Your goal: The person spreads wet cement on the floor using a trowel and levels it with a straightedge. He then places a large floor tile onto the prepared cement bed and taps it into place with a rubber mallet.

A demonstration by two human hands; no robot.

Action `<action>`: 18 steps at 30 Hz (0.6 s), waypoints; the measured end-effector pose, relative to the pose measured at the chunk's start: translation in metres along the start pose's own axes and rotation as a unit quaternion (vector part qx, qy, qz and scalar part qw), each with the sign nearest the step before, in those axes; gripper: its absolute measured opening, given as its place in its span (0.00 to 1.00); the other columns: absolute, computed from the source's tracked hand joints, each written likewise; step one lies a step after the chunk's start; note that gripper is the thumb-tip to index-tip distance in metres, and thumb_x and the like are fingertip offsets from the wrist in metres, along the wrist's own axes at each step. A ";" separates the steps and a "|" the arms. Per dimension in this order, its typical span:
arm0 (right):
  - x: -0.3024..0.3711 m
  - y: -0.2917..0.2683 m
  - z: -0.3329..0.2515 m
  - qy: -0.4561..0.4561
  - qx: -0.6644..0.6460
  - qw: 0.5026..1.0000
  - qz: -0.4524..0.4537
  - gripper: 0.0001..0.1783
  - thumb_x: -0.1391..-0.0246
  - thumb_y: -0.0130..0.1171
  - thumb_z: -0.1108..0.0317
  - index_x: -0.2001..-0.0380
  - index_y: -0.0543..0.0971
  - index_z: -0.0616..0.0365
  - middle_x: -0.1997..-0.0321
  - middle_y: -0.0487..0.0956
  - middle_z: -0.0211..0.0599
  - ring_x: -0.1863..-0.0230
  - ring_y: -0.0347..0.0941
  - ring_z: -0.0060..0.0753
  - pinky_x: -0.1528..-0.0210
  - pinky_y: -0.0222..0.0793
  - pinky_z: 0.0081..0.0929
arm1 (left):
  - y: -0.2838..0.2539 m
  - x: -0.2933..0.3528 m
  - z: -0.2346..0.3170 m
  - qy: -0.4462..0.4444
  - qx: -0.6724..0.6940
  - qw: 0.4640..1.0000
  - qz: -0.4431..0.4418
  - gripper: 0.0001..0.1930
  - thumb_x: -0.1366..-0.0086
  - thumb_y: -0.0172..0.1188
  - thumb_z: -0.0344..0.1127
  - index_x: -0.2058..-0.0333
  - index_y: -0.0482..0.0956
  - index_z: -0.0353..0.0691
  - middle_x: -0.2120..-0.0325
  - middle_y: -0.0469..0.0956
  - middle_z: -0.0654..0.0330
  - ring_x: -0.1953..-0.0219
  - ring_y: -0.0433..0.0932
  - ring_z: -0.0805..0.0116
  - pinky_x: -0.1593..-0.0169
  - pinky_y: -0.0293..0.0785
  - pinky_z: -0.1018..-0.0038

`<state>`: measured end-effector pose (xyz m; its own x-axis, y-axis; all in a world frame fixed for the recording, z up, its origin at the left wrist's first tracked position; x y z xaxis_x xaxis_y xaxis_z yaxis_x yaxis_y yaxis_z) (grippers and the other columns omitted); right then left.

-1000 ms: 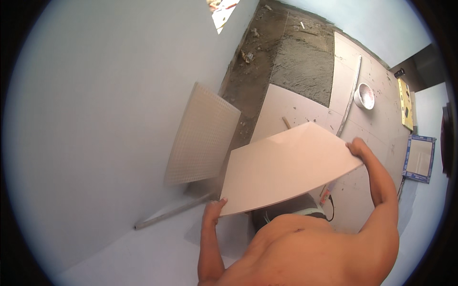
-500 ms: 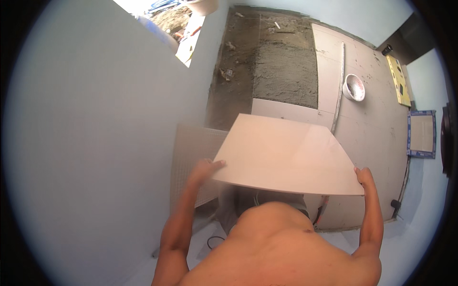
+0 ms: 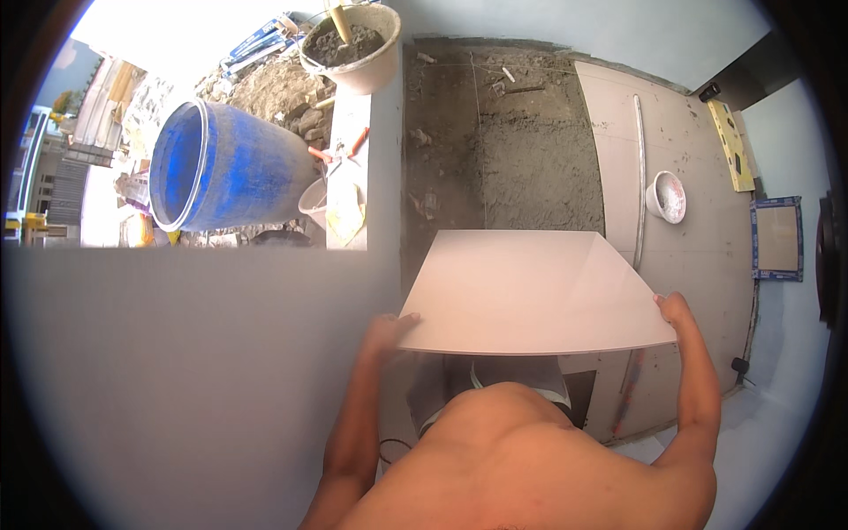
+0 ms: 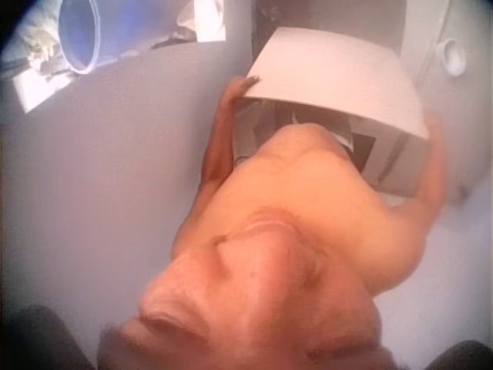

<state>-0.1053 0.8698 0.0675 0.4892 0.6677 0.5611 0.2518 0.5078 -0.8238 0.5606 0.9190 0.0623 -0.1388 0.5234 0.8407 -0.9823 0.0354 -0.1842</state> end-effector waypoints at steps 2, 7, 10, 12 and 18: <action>-0.003 -0.022 -0.043 0.024 -0.022 0.999 -0.026 0.34 0.41 0.60 0.50 0.58 0.75 0.83 0.55 0.77 0.73 0.50 0.77 0.63 0.49 0.70 0.43 | -0.018 -0.012 0.033 -0.017 -0.040 0.999 0.019 0.25 0.45 0.72 0.48 0.68 0.80 0.26 0.76 0.80 0.55 0.76 0.76 0.71 0.69 0.69 0.75; 0.010 -0.080 -0.114 0.088 -0.088 0.990 -0.072 0.33 0.40 0.59 0.51 0.57 0.75 0.82 0.50 0.75 0.73 0.45 0.74 0.61 0.44 0.67 0.41 | -0.042 -0.039 0.139 -0.004 -0.082 0.996 0.033 0.24 0.45 0.71 0.47 0.68 0.81 0.25 0.77 0.80 0.55 0.77 0.75 0.70 0.70 0.69 0.74; 0.003 -0.081 -0.119 0.140 -0.101 0.983 -0.061 0.33 0.39 0.58 0.51 0.55 0.75 0.81 0.49 0.75 0.72 0.45 0.75 0.59 0.45 0.68 0.41 | -0.045 -0.071 0.205 -0.002 -0.141 0.990 0.007 0.26 0.45 0.70 0.48 0.67 0.81 0.24 0.75 0.81 0.53 0.75 0.77 0.68 0.67 0.71 0.72; -0.022 -0.058 -0.098 0.155 -0.111 0.980 -0.057 0.33 0.38 0.57 0.51 0.53 0.75 0.80 0.48 0.75 0.70 0.44 0.74 0.58 0.44 0.67 0.41 | -0.046 -0.120 0.233 0.017 -0.169 0.985 -0.026 0.30 0.46 0.68 0.51 0.63 0.81 0.21 0.72 0.82 0.50 0.70 0.80 0.66 0.63 0.74 0.70; -0.036 -0.041 -0.111 0.273 -0.121 0.946 -0.123 0.35 0.36 0.54 0.50 0.46 0.71 0.79 0.44 0.74 0.65 0.41 0.72 0.54 0.40 0.64 0.40 | -0.014 -0.198 0.381 0.090 -0.312 0.941 -0.096 0.29 0.47 0.68 0.54 0.71 0.83 0.24 0.80 0.79 0.55 0.77 0.75 0.67 0.70 0.69 0.68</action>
<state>-0.0401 0.7646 0.0721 0.7322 0.1315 0.6682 0.5663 0.4275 -0.7047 0.5539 0.4901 0.0928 0.1120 0.5904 0.7993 -0.7138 0.6074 -0.3487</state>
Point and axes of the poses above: each hand's wrist, its own x-axis away from the middle knuckle, its own y-axis out of the palm, z = x × y, the point moved 1 cm from there along -x, towards the middle knuckle
